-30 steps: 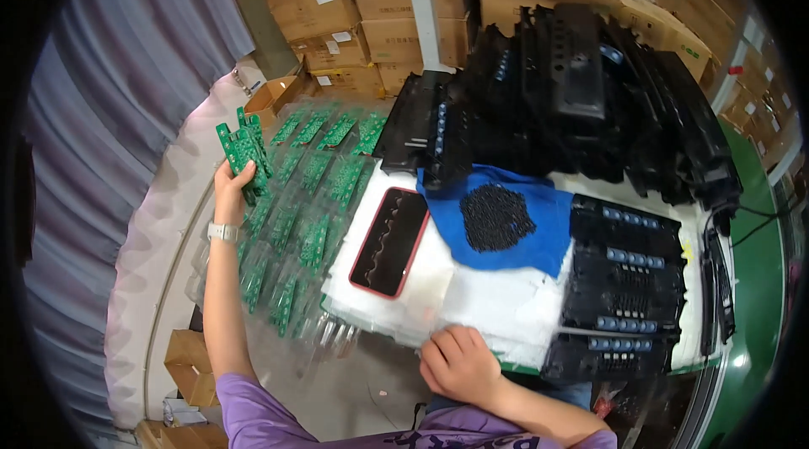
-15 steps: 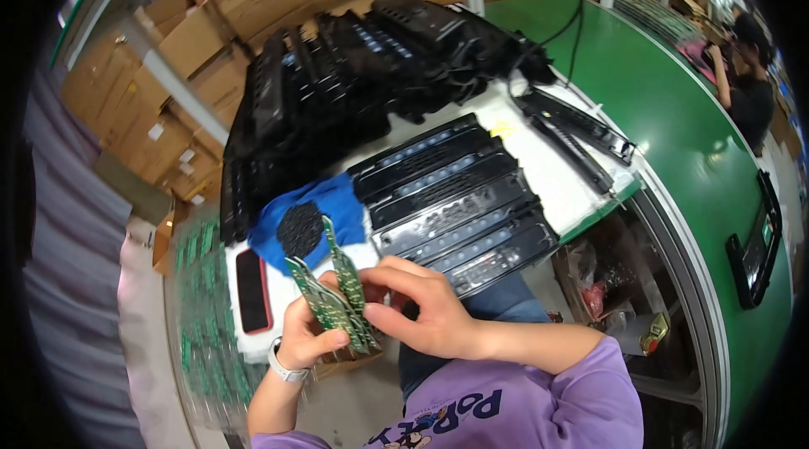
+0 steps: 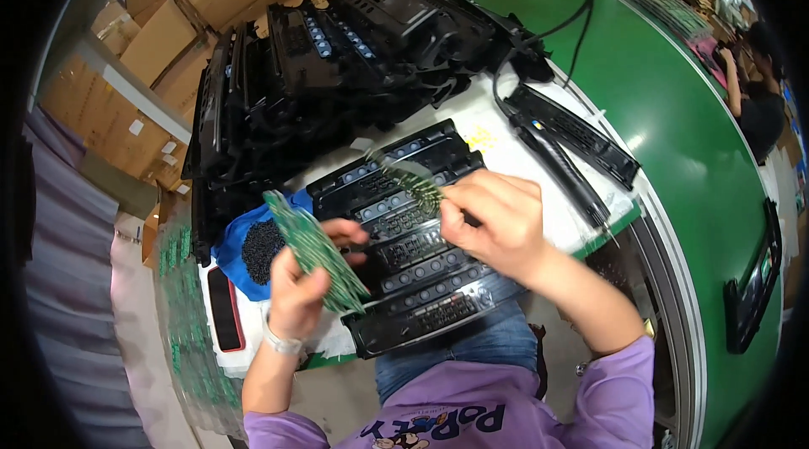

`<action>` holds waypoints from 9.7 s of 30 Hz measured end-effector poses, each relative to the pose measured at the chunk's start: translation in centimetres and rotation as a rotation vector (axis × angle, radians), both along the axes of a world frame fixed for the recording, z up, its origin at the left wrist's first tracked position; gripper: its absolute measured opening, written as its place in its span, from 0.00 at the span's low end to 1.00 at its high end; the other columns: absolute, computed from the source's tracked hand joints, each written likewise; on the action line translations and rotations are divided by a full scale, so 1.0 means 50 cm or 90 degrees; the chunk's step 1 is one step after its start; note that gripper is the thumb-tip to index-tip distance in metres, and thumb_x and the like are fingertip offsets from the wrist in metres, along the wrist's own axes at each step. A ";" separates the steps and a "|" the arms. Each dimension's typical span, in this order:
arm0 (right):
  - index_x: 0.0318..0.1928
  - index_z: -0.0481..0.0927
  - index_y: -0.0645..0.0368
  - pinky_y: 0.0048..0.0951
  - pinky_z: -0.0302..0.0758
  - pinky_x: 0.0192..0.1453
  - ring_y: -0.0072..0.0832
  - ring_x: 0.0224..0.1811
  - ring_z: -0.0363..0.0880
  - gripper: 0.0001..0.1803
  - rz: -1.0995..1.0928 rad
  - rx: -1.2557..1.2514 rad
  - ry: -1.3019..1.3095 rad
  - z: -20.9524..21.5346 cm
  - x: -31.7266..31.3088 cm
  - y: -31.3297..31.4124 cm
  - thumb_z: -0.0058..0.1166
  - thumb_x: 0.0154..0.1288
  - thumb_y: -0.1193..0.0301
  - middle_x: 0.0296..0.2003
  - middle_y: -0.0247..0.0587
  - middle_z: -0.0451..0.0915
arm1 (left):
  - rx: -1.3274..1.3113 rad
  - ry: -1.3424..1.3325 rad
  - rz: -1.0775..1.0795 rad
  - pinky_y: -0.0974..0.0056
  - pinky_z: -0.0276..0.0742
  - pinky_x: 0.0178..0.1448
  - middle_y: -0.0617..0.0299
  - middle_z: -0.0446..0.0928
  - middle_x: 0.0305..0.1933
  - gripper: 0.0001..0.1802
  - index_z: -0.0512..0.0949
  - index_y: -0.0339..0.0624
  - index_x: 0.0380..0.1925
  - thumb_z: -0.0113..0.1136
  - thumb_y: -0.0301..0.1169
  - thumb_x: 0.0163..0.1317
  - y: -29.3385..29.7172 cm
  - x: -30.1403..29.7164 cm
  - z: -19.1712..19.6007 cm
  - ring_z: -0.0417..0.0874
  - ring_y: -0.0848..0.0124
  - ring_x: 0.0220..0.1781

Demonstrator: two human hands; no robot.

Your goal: Assemble electronic components into plastic housings using an electric screwdriver.

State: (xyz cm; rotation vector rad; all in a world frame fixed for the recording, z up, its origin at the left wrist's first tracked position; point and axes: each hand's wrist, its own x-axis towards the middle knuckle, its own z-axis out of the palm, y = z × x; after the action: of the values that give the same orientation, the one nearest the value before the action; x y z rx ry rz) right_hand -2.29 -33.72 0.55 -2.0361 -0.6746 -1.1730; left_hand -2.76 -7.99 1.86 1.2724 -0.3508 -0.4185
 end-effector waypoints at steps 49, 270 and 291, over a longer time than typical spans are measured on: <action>0.42 0.81 0.65 0.33 0.78 0.44 0.35 0.48 0.76 0.16 0.147 -0.355 0.286 -0.046 0.228 0.054 0.60 0.52 0.71 0.42 0.42 0.77 | -0.065 0.143 0.183 0.53 0.66 0.66 0.45 0.67 0.64 0.26 0.69 0.30 0.55 0.61 0.30 0.57 0.084 0.102 -0.089 0.67 0.52 0.67; 0.38 0.84 0.58 0.25 0.66 0.20 0.22 0.19 0.69 0.19 0.168 -0.296 0.161 -0.009 -0.114 0.065 0.65 0.39 0.71 0.20 0.29 0.69 | -0.152 0.104 0.092 0.69 0.58 0.24 0.64 0.61 0.21 0.20 0.70 0.33 0.41 0.47 0.43 0.68 0.025 0.036 -0.056 0.61 0.72 0.20; 0.47 0.80 0.61 0.34 0.68 0.47 0.36 0.36 0.73 0.17 0.264 -0.285 0.382 0.027 0.042 0.013 0.58 0.54 0.78 0.33 0.42 0.79 | 0.520 -0.609 0.113 0.43 0.60 0.63 0.47 0.69 0.56 0.40 0.70 0.36 0.51 0.71 0.48 0.41 0.027 -0.114 -0.054 0.70 0.51 0.61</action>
State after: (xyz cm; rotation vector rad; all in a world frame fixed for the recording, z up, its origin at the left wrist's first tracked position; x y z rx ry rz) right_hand -0.21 -33.06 1.91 -2.2897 -1.0370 -0.1513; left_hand -8.43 -6.65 -0.86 2.2534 -0.9162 0.2833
